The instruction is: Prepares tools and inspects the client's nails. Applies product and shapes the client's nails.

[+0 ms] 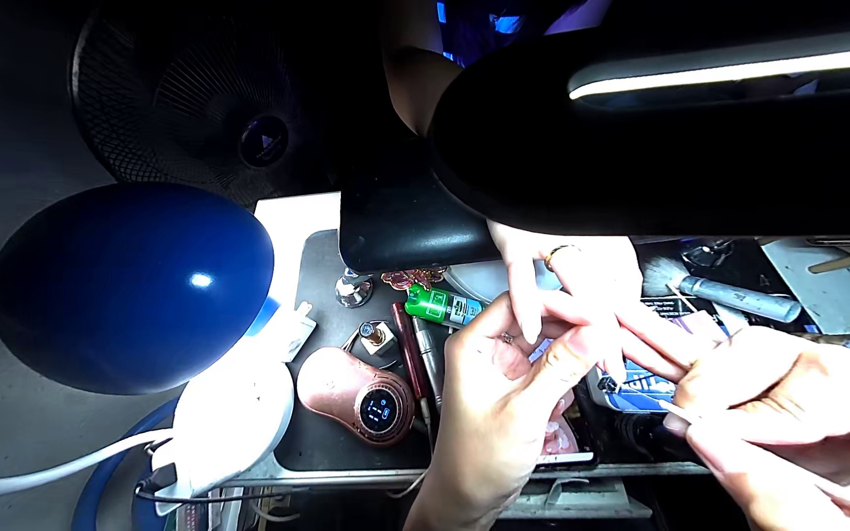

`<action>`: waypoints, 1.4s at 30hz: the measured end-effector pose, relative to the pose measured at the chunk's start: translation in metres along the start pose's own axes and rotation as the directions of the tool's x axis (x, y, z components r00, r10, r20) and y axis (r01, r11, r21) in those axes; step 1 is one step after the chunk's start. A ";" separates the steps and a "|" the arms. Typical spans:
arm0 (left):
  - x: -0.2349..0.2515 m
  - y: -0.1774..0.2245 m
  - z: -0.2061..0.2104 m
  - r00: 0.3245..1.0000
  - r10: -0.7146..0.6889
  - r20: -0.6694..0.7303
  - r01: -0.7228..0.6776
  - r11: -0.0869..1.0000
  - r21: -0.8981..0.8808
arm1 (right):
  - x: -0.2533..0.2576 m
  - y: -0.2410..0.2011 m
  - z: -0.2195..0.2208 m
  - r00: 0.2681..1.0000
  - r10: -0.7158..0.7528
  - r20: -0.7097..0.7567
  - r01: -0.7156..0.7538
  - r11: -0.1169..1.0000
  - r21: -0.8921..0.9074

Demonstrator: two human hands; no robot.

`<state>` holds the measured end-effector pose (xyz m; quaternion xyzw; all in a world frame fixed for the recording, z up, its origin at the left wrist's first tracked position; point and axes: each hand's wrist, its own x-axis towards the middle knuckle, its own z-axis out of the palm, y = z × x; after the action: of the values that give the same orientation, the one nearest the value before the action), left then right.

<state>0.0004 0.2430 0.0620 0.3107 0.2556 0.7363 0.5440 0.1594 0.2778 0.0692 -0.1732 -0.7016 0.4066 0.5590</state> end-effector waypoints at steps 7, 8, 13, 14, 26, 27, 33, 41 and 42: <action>0.000 0.000 0.000 1.000 -0.001 0.002 0.001 1.000 0.002 | 0.000 0.001 0.001 1.000 -0.016 -0.022 0.015 0.999 -0.044; 0.000 0.000 0.000 1.000 -0.002 0.001 0.002 1.000 0.001 | 0.001 0.001 0.001 1.000 -0.018 -0.022 0.017 0.999 -0.049; -0.001 0.000 0.000 1.000 -0.002 0.001 0.002 1.000 -0.001 | 0.001 0.000 0.001 1.000 -0.014 -0.014 0.014 0.999 -0.039; 0.000 0.000 0.000 1.000 -0.002 0.002 0.002 1.000 -0.005 | 0.001 0.000 0.002 1.000 -0.012 -0.022 0.011 0.999 -0.043; -0.001 0.001 0.001 1.000 -0.005 -0.001 0.005 1.000 -0.001 | 0.001 -0.001 0.001 0.999 0.005 -0.034 -0.005 1.000 -0.009; -0.001 0.001 0.001 1.000 -0.006 -0.001 0.006 1.000 0.000 | 0.001 -0.001 0.001 0.999 0.004 -0.034 -0.004 1.000 -0.011; -0.001 0.001 0.001 1.000 -0.008 -0.005 0.008 1.000 -0.005 | 0.001 0.000 0.001 0.999 0.013 -0.029 -0.013 1.000 0.021; -0.001 0.001 0.001 1.000 -0.009 0.000 0.009 1.000 -0.001 | 0.000 0.004 -0.003 1.000 0.005 -0.022 -0.004 1.000 0.017; -0.001 0.001 0.001 1.000 -0.012 -0.002 0.012 1.000 -0.001 | 0.000 0.005 -0.004 1.000 0.002 -0.025 -0.001 1.000 0.014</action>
<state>0.0005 0.2416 0.0634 0.3081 0.2578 0.7335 0.5483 0.1622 0.2817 0.0657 -0.1747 -0.6915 0.4098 0.5687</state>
